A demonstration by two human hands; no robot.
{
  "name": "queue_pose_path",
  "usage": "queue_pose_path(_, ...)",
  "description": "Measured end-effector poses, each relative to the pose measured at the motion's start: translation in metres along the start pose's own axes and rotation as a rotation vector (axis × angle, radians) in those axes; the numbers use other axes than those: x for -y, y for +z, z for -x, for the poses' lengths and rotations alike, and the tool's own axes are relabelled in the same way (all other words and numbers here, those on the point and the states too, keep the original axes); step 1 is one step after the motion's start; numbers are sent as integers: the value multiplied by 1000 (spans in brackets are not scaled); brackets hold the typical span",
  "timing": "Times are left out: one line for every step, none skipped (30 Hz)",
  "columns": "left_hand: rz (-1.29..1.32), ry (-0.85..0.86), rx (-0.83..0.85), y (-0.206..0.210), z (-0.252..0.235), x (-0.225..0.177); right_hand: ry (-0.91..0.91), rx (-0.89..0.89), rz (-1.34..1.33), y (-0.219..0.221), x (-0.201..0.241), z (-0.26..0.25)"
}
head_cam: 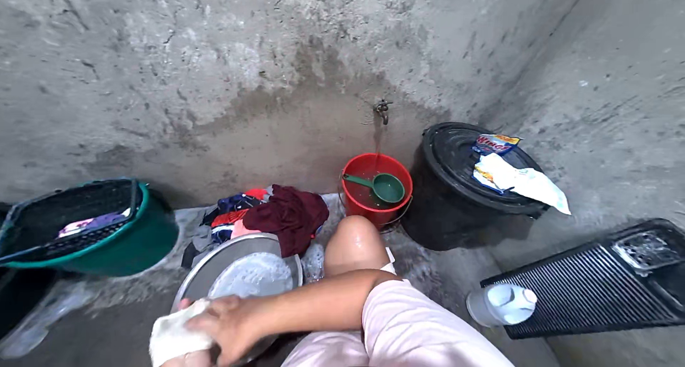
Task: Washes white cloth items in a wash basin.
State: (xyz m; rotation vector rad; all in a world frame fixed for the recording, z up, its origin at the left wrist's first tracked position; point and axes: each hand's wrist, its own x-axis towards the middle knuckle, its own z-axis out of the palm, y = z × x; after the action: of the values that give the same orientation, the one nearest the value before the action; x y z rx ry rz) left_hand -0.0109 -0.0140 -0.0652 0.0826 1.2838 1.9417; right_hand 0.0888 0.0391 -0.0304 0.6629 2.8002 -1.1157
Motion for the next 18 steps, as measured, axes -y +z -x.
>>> queue_pose_path(70, -10, 16, -1, 6, 0, -24, -77, 33, 25, -10, -6)
queue_pose_path(82, -10, 21, -3, 7, 2, -78, -176, 27, 42, -19, -11)
queue_pose_path(32, -1, 18, -7, 2, 5, -146, -256, -18, 50, -27, -15)
queue_pose_path(-72, -2, -3, -7, -5, 5, -187, -297, -102, 45, -30, -19)
queue_pose_path(-172, -26, -27, -6, -13, 5, -185, -320, -167, 34, -31, -24)
queue_pose_path(-250, -54, -37, -5, -17, 5, -143, -308, -189, 15, -29, -25)
queue_pose_path(-346, -56, 3, -11, -19, 7, -95, -281, -196, -7, -28, -25)
queue_pose_path(-463, -22, 51, -21, -28, 13, -58, -240, -211, -31, -27, -24)
queue_pose_path(-612, 32, 93, -29, -37, 17, -27, -194, -230, -56, -26, -22)
queue_pose_path(-723, 50, 144, -33, -42, 13, 3, -155, -253, -81, -25, -18)
queue_pose_path(-756, 37, 194, -30, -43, 6, 37, -128, -287, -103, -25, -14)
queue_pose_path(-681, -11, 256, -25, -39, -3, 66, -123, -351, -118, -30, -11)
queue_pose_path(-522, -74, 332, -20, -34, -11, 84, -142, -436, -126, -39, -12)
queue_pose_path(-366, -129, 404, -18, -30, -15, 91, -175, -526, -129, -48, -13)
queue_pose_path(-259, -166, 448, -15, -26, -18, 104, -206, -608, -131, -57, -14)
queue_pose_path(-205, -191, 461, -13, -23, -20, 121, -209, -682, -135, -66, -18)
queue_pose_path(-165, -217, 500, -13, -21, -23, 143, -207, -735, -139, -72, -20)
queue_pose_path(-136, -234, 578, -13, -21, -26, 163, -207, -761, -142, -76, -22)
